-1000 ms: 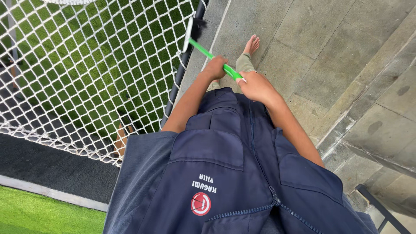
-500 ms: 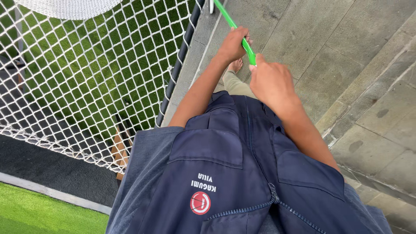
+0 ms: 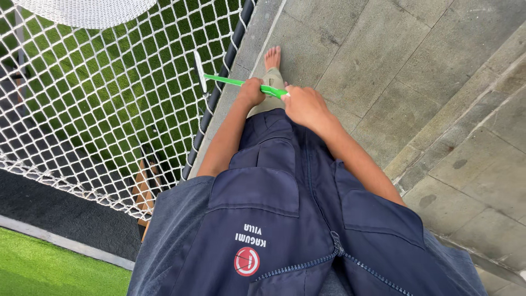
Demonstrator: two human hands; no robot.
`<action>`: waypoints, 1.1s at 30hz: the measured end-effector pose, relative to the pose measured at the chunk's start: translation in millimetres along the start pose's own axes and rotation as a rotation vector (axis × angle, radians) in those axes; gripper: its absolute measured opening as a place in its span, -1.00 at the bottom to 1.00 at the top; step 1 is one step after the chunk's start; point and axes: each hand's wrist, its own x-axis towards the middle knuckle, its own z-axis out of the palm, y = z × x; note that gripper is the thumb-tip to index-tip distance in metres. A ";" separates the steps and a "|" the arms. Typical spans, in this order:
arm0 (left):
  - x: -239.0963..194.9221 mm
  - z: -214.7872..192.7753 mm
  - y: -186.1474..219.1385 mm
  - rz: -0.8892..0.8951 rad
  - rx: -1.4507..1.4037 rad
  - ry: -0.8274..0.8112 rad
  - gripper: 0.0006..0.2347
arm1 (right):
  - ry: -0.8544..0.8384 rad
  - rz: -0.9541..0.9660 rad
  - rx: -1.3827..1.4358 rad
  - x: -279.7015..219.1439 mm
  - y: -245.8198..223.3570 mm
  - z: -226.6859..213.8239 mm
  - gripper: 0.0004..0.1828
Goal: The person sweeps the stone-tiled floor of a balcony using a broom, moving around a folding chair and a small table.
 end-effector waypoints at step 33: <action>328.1 -144.9 186.7 0.371 -0.271 0.187 -0.84 | 0.250 0.124 -0.137 125.8 -30.4 -289.5 -0.74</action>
